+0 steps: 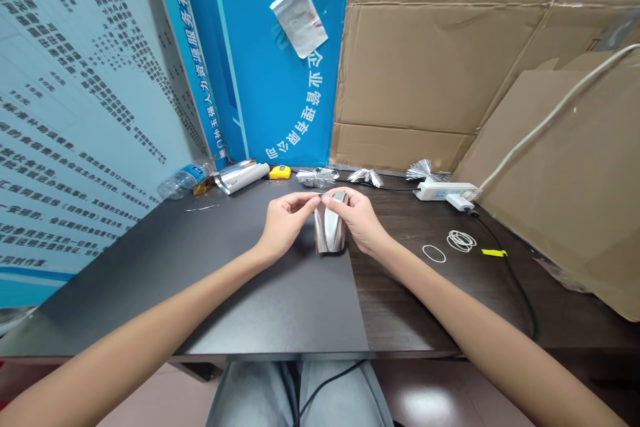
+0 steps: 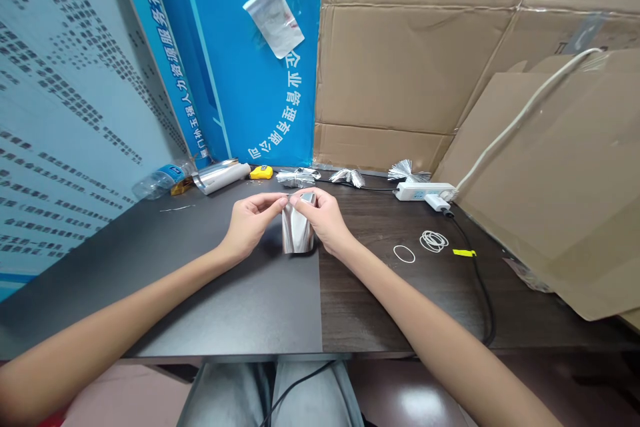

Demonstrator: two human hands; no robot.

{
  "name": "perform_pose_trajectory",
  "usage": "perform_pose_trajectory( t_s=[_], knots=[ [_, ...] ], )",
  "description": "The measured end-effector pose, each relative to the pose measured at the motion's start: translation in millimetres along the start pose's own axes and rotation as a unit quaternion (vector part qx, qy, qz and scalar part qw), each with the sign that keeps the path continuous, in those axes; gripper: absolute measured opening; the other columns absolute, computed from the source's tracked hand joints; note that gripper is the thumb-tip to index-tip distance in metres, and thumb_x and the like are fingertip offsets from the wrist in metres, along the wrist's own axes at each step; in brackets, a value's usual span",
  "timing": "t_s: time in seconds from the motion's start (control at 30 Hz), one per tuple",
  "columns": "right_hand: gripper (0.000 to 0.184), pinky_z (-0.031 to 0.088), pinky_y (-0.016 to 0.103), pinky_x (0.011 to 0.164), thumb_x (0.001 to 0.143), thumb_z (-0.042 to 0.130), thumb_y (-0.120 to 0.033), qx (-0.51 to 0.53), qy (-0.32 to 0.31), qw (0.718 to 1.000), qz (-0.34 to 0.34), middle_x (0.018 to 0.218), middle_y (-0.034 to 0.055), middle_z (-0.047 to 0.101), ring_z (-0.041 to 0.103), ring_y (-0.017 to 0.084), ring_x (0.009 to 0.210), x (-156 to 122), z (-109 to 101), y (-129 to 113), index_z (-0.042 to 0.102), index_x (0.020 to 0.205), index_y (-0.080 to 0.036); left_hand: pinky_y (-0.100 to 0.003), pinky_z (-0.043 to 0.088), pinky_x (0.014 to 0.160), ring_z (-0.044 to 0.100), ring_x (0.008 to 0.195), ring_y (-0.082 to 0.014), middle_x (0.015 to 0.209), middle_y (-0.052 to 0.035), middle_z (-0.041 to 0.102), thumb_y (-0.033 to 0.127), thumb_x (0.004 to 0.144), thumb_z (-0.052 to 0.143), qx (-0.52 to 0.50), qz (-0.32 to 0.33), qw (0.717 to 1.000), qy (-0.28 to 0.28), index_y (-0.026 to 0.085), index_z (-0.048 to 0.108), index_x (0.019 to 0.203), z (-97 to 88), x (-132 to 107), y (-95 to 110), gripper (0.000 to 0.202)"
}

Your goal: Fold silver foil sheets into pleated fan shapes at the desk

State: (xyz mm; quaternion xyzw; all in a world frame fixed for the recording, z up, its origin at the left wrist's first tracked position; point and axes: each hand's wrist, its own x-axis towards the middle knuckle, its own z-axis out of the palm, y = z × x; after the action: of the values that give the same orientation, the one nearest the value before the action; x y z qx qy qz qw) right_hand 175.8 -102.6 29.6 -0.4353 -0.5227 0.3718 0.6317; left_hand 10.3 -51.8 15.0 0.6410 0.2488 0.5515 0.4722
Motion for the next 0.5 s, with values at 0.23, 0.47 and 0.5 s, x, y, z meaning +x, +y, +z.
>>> perform_pose_trajectory(
  t_s=[0.23,0.47,0.5],
  knots=[
    [0.038,0.047,0.031,0.077,0.07,0.088,-0.049,-0.004,0.005,1.0,0.013,0.09,0.0029,0.071,0.059,0.018,0.08,-0.2,0.7,-0.2,0.073,0.09,-0.02,-0.038,0.059,0.092,0.076,0.096,-0.0265,0.103,-0.0108,0.082,0.048,0.08,0.086,0.006,0.001,1.0,-0.01,0.016,0.083,0.1,-1.3,1.1,-1.7,0.038],
    [0.04,0.044,0.03,0.072,0.069,0.089,-0.049,0.005,0.005,1.0,0.028,0.083,0.0017,0.068,0.057,0.016,0.076,-0.7,0.7,-1.1,0.073,0.091,-0.019,-0.039,0.059,0.093,0.076,0.098,-0.0269,0.103,-0.0107,0.082,0.049,0.08,0.086,0.012,-0.005,1.0,-0.017,0.016,0.083,0.099,-1.7,1.0,-0.4,0.038],
    [0.041,0.044,0.03,0.072,0.069,0.089,-0.049,0.006,0.004,1.0,0.029,0.083,0.0015,0.068,0.056,0.016,0.076,-0.6,0.6,-1.2,0.072,0.091,-0.019,-0.039,0.059,0.093,0.075,0.098,-0.0271,0.103,-0.0108,0.082,0.049,0.079,0.086,0.012,-0.005,1.0,-0.018,0.016,0.083,0.099,-1.7,1.2,-0.5,0.039]
  ],
)
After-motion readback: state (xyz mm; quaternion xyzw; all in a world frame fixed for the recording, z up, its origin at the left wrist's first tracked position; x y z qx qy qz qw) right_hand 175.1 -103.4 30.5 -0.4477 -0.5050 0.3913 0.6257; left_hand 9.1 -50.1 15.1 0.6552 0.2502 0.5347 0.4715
